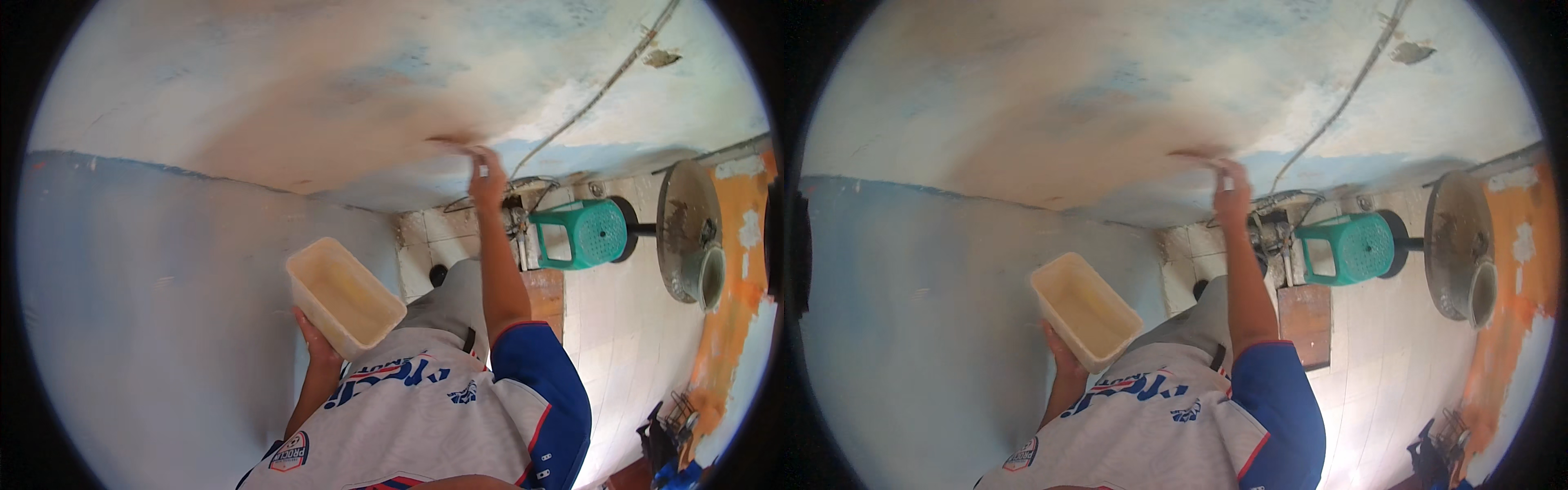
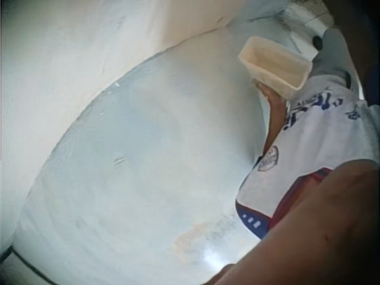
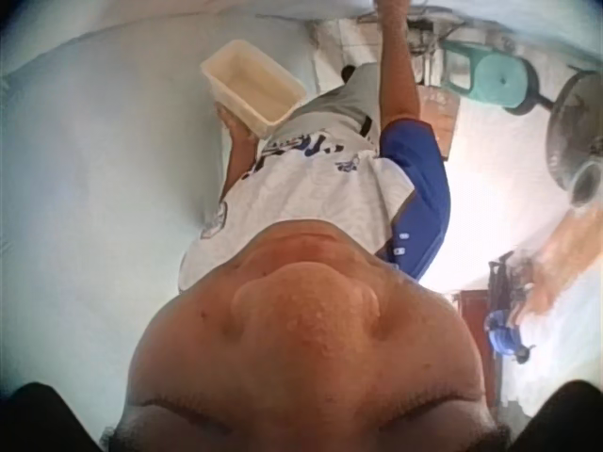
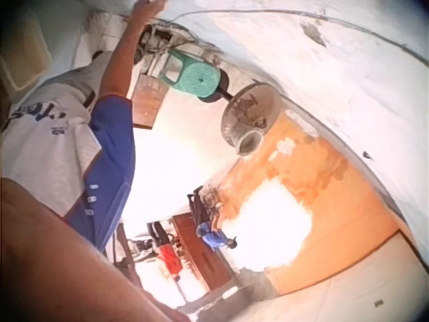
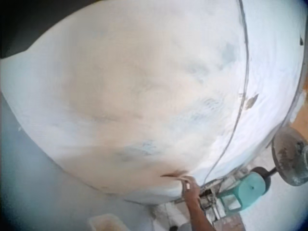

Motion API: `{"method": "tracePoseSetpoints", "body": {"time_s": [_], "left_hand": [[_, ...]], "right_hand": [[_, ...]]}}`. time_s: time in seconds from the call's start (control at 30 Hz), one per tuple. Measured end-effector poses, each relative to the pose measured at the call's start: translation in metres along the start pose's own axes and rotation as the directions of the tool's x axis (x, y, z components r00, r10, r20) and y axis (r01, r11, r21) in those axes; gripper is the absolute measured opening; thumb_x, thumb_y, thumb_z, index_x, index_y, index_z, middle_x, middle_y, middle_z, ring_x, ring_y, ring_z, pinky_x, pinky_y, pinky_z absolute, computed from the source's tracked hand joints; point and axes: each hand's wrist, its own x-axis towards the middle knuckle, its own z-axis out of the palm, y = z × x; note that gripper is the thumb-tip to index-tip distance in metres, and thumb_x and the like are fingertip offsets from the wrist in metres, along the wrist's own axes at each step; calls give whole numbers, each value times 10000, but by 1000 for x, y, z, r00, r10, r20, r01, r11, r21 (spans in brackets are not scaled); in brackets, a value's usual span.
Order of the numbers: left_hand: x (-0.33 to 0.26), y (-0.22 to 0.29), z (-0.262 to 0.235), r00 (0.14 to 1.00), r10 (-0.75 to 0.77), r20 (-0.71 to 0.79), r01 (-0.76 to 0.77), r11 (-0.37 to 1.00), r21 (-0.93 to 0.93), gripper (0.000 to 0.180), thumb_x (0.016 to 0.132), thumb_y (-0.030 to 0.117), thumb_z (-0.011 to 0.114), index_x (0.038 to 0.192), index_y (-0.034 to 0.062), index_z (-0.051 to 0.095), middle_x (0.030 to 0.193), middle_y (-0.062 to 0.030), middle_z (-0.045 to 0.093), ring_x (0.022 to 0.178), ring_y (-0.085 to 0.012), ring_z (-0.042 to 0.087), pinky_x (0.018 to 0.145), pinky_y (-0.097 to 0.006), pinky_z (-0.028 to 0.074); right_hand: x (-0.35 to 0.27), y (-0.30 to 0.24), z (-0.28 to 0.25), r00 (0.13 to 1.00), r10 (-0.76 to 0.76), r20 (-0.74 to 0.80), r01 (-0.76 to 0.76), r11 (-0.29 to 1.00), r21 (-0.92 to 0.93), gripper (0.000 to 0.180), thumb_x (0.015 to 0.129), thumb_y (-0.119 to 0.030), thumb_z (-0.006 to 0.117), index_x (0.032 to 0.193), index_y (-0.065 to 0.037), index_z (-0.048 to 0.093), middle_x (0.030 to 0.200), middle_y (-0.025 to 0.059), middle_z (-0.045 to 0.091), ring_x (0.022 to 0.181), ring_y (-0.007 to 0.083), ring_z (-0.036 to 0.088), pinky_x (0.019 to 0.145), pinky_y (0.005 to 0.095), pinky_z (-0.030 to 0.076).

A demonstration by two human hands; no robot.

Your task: The person applies plaster to a ceiling using a spreader, repeatedly picking up plaster from a container held in the left hand and smoothing it across the surface.

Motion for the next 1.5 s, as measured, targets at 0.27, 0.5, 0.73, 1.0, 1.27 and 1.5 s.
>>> {"method": "tracePoseSetpoints", "body": {"time_s": [0.27,0.5,0.73,1.0,1.27,1.5], "left_hand": [[-9,2,-13,997,82,-18,-81,997,4,749,1012,693,303,1520,148,384,1487,-88,485,1340,-281,493,1108,-437,434],[-10,2,-8,995,90,-43,-88,996,30,742,1016,688,293,1516,149,389,1481,-88,491,1336,-278,499,1102,-433,441],[-21,0,-10,992,99,-74,-100,995,-7,741,1012,694,300,1509,154,401,1481,-81,492,1343,-275,491,1108,-432,433],[-10,2,-5,997,73,-11,-73,996,-44,745,1005,701,319,1503,155,412,1486,-74,489,1344,-280,486,1115,-427,424],[-10,-1,-21,994,101,-49,-102,995,-17,753,1004,701,324,1518,154,388,1491,-79,483,1344,-274,485,1116,-422,423],[-7,-3,-10,999,43,-12,-44,999,-24,765,1002,705,318,1523,148,377,1498,-84,476,1349,-286,482,1118,-426,422]], "right_hand": [[31,-33,-85,967,217,-131,-187,960,209,99,971,-19,569,1023,2,651,1080,124,681,994,200,649,855,327,534],[-16,-39,30,996,-73,54,69,995,75,128,899,-4,676,1024,-31,677,1028,157,700,959,302,689,871,361,539],[47,-63,-72,926,281,-252,-214,941,262,111,973,-39,588,1033,-13,678,1007,123,714,879,223,686,783,318,549],[-24,-32,30,994,5,109,-12,998,63,149,894,-16,686,1041,-37,687,1019,155,706,922,310,688,843,369,546],[58,-41,-77,922,281,-268,-193,931,311,106,969,-60,613,1066,-45,652,1008,141,706,906,274,688,823,368,546],[-26,-6,-15,988,69,136,-87,987,132,124,902,-20,694,1020,-31,660,1015,158,705,946,315,701,842,383,549]]}}
